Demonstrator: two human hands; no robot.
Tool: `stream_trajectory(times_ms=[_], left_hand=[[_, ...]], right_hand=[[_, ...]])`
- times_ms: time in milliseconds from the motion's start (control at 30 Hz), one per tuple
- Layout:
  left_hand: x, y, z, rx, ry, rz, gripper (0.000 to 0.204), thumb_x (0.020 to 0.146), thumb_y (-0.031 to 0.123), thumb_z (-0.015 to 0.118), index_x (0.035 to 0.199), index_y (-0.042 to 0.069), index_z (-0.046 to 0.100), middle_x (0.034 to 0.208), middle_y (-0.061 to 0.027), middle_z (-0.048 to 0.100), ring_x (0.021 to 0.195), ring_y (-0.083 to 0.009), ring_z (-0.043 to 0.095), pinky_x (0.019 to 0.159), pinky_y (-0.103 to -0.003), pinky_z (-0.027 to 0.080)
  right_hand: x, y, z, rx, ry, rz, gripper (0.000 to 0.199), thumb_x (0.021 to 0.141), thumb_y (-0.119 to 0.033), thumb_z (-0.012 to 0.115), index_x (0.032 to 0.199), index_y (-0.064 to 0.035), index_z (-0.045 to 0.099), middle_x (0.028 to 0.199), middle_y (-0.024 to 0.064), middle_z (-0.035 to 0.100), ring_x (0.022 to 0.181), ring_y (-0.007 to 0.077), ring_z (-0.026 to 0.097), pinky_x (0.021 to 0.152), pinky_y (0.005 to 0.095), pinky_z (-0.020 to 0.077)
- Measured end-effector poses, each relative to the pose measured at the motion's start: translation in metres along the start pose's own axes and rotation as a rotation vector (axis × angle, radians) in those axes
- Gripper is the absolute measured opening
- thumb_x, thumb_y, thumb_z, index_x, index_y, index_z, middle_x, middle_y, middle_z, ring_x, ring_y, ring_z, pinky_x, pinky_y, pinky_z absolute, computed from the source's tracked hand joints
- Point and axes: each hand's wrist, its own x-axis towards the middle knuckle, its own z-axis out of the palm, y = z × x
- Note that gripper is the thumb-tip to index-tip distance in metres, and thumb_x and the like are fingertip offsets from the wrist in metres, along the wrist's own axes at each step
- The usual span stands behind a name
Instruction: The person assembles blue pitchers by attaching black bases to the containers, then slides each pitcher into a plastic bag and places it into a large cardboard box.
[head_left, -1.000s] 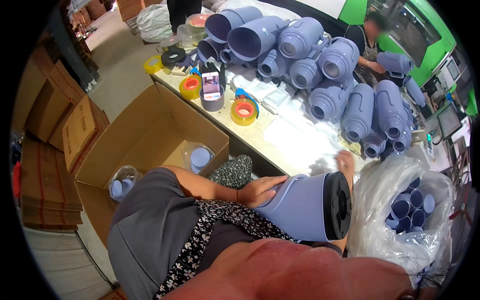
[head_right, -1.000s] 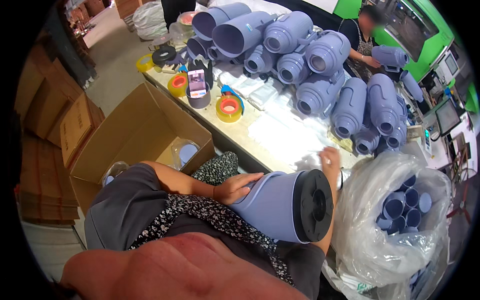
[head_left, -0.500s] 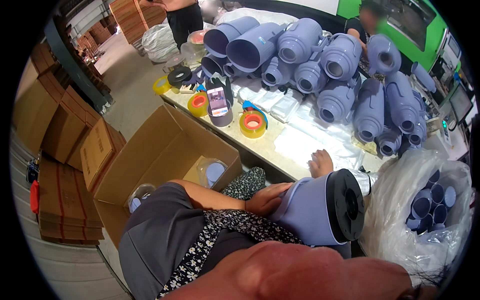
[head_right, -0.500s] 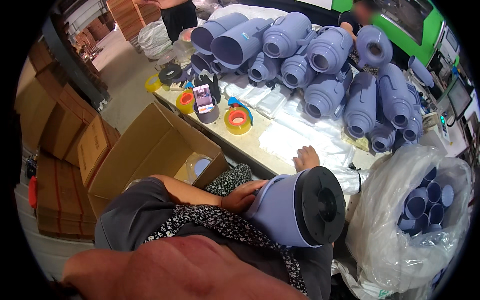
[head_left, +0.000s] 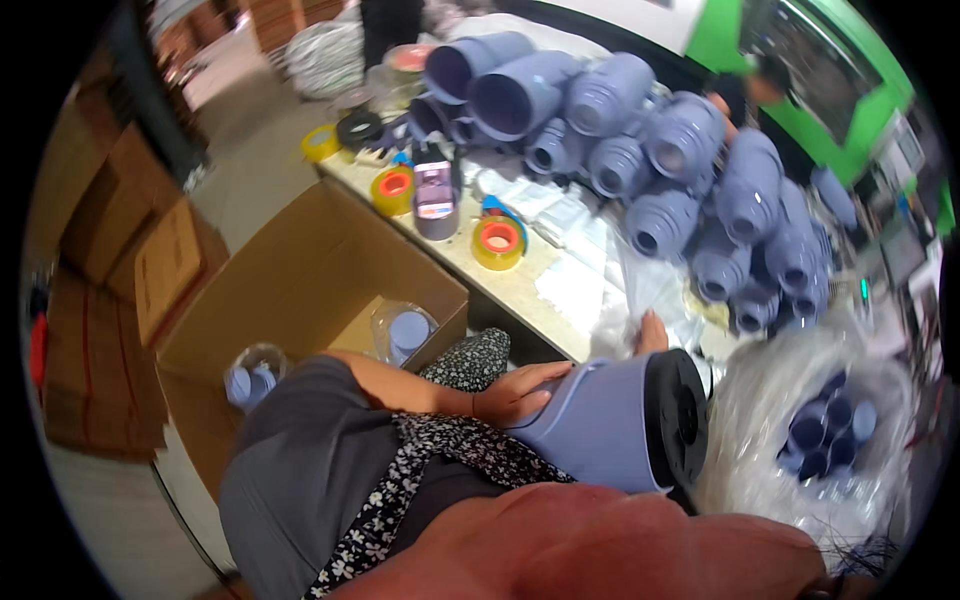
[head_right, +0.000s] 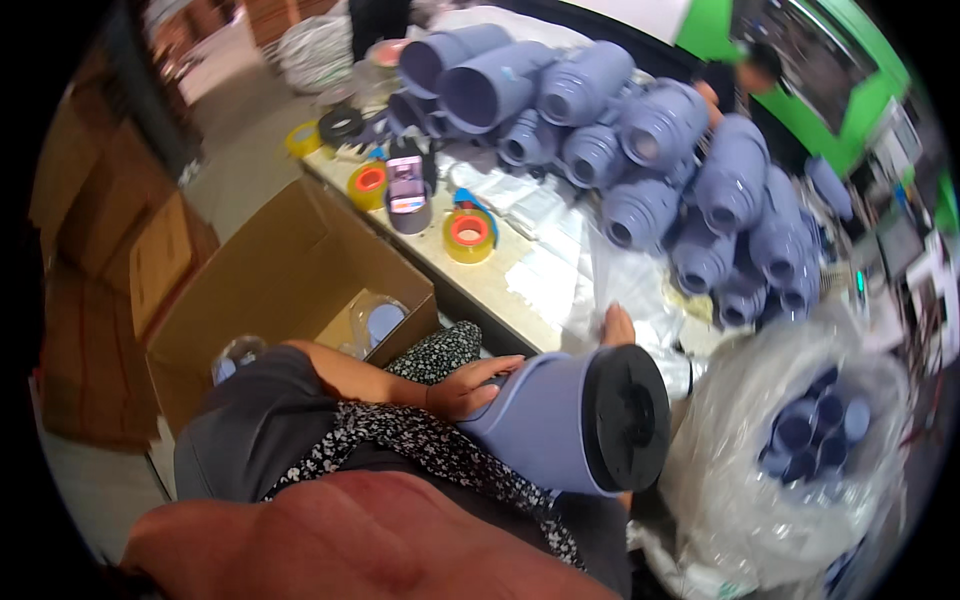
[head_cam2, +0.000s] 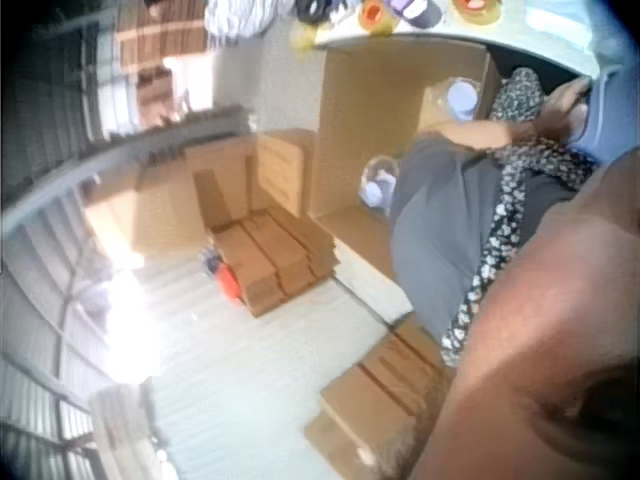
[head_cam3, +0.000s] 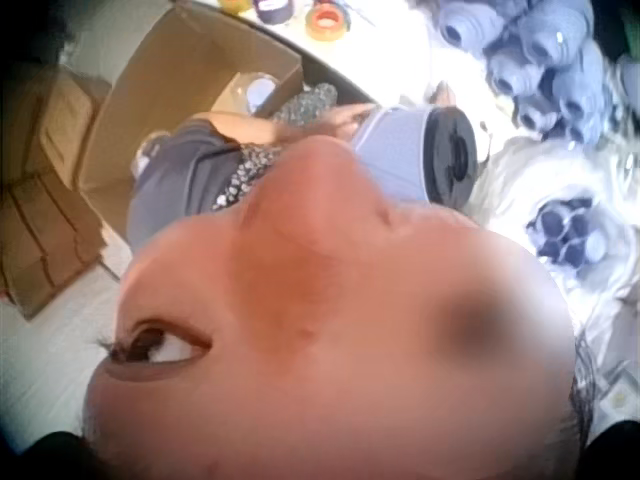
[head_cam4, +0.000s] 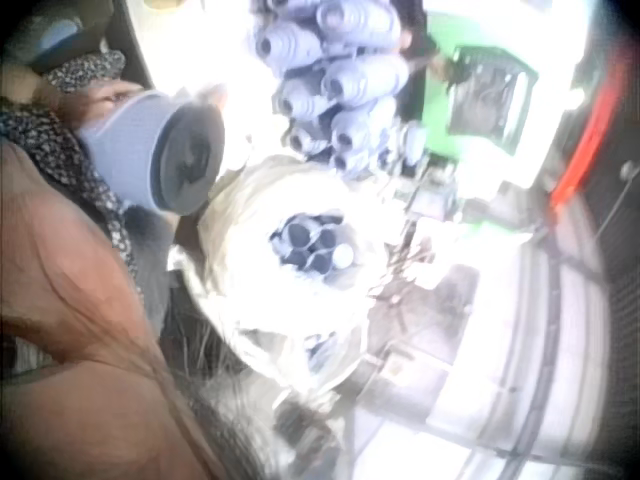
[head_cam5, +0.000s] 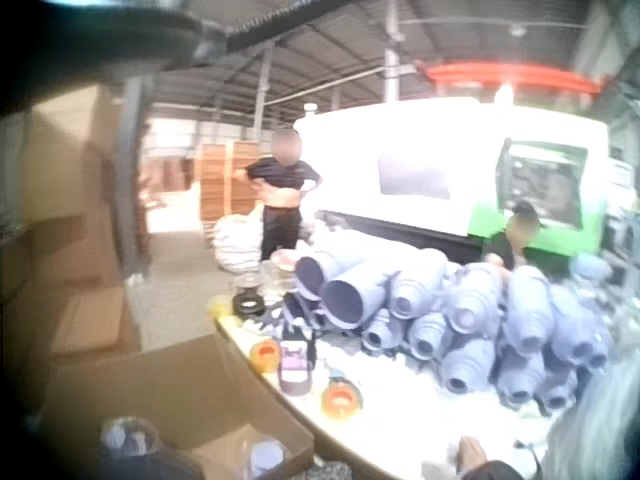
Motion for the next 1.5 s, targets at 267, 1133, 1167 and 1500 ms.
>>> stream_trajectory(times_ms=[267,1133,1167,1500], left_hand=[[0.008,-0.004,-0.007,-0.847,0.177,-0.507,0.042,0.097,0.021,0.042,0.133,0.002,0.03,0.128,-0.0139,0.044,0.12,-0.0202,0.043,0.102,-0.033,0.034],[0.074,-0.033,0.015,-0.745,0.309,-0.433,0.042,0.087,0.004,0.055,0.123,0.004,0.033,0.096,-0.0077,0.054,0.085,-0.0135,0.053,0.075,-0.025,0.045],[0.075,-0.024,0.013,-0.805,0.37,-0.438,0.042,0.087,0.004,0.055,0.123,0.002,0.033,0.095,-0.0087,0.054,0.085,-0.0146,0.053,0.076,-0.027,0.044],[0.079,-0.027,0.01,-0.791,0.256,-0.48,0.051,0.087,0.009,0.059,0.129,0.005,0.029,0.093,-0.0044,0.053,0.084,-0.0119,0.053,0.075,-0.024,0.045]], right_hand=[[-0.054,-0.042,0.032,0.238,-0.316,0.24,0.019,0.095,-0.022,0.049,0.082,-0.0082,0.05,0.068,-0.0025,0.048,0.06,0.0075,0.041,0.058,0.0232,0.0371],[-0.062,-0.038,0.023,0.136,-0.084,0.112,0.026,0.093,-0.03,0.049,0.083,-0.0077,0.055,0.068,-0.0033,0.047,0.061,0.0068,0.041,0.053,0.0255,0.0345],[-0.059,-0.015,0.023,0.119,-0.033,0.072,0.028,0.093,-0.031,0.048,0.078,-0.0087,0.056,0.064,-0.0036,0.044,0.06,0.0063,0.039,0.051,0.0261,0.0317],[-0.072,-0.051,0.023,0.45,-0.339,0.273,0.024,0.097,-0.026,0.043,0.107,-0.006,0.052,0.088,0.0013,0.057,0.076,0.007,0.052,0.064,0.0223,0.0433]])
